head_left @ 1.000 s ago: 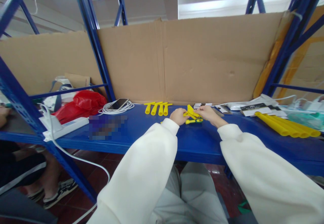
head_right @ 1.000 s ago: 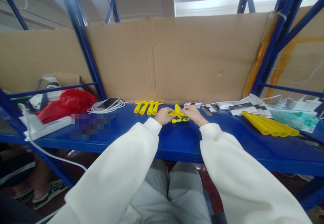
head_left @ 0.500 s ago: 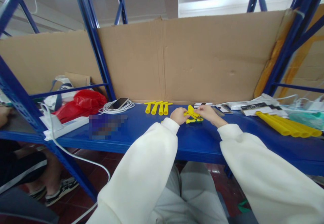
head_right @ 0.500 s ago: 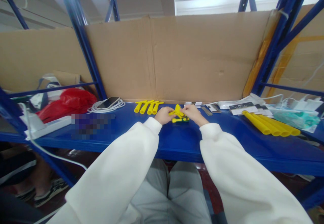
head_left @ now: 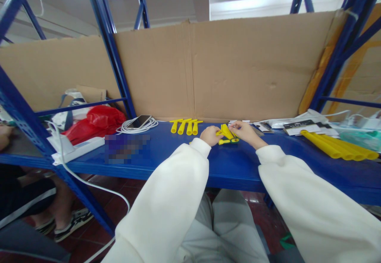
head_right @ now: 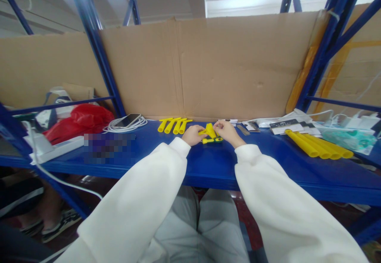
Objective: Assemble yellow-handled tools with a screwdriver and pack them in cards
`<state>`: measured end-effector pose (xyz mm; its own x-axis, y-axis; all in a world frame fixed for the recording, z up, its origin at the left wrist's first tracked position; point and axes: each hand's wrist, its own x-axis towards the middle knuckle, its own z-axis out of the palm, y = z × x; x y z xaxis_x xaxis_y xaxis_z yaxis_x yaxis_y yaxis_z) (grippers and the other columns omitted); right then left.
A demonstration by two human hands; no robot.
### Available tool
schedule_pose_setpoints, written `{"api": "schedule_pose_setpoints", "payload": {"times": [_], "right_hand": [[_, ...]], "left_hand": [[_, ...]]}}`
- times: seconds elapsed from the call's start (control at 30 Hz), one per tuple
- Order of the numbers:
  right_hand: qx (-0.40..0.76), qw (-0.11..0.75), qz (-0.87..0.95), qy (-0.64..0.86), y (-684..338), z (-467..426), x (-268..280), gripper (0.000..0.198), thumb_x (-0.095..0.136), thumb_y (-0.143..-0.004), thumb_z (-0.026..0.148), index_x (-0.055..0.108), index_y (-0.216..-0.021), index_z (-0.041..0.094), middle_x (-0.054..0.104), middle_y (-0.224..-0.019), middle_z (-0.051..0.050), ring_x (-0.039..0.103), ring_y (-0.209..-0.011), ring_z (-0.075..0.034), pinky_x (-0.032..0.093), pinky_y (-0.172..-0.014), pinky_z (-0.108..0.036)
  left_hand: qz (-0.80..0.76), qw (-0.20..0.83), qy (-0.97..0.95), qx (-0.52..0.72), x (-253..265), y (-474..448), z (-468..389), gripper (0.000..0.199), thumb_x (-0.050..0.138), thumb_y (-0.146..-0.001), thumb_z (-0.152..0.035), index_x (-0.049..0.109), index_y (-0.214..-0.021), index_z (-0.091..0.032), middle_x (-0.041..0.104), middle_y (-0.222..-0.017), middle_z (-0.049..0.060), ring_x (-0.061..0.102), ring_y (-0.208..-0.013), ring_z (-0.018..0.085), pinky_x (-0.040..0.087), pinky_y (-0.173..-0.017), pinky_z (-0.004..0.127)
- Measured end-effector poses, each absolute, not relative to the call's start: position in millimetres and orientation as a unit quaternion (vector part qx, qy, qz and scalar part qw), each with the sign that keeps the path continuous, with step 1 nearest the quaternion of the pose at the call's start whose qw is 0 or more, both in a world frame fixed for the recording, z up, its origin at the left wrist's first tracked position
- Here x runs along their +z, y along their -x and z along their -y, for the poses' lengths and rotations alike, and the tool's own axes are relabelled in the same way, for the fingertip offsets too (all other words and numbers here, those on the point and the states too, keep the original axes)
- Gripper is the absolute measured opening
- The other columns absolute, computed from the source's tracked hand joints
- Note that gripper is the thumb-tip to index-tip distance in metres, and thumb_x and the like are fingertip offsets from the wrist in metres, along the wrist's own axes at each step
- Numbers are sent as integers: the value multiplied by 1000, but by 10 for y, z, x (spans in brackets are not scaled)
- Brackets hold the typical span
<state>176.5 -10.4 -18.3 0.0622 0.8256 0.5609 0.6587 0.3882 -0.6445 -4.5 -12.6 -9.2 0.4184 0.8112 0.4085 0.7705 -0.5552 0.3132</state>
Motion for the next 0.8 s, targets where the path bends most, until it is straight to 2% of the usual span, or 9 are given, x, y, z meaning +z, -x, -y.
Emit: {"api": "schedule_pose_setpoints", "payload": {"times": [0.17,0.4,0.57,0.7,0.8], "right_hand": [[59,452,735,503,-1799,62,-224,21,63,-75,31,75,-83,17,60,-67,-1,56,-64,-15,45,-64,-28],[40,411,770,487,-1836,38,-268,24,63,-80,34,79,-88,19,68,-74,-5,60,-67,-17,47,-63,-28],[37,402,769,496,-1844,21,-276,22,62,-83,31,80,-89,20,73,-82,-7,64,-74,-19,50,-68,-30],[60,425,756,494,-1850,-22,-277,22,61,-83,29,80,-88,19,75,-89,-9,66,-79,-21,53,-75,-32],[76,473,718,506,-1853,-44,-261,23,59,-82,24,78,-93,18,74,-93,-9,66,-83,-20,52,-79,-33]], "left_hand": [[-463,37,-845,264,-103,46,105,24,65,-85,-27,76,-105,-17,74,-111,10,67,-105,22,50,-92,30],[-450,32,-856,253,-121,43,81,27,64,-86,-28,75,-107,-16,74,-109,10,67,-104,23,51,-91,30],[-433,39,-858,275,-142,45,74,29,65,-85,-26,74,-111,-17,74,-112,9,67,-105,22,50,-94,29],[-409,47,-862,295,-144,63,67,41,65,-86,-22,67,-127,-20,71,-121,7,65,-110,21,48,-98,29],[-413,35,-862,291,-135,74,69,43,62,-88,-23,64,-132,-23,71,-117,7,65,-110,22,48,-97,29]]}}
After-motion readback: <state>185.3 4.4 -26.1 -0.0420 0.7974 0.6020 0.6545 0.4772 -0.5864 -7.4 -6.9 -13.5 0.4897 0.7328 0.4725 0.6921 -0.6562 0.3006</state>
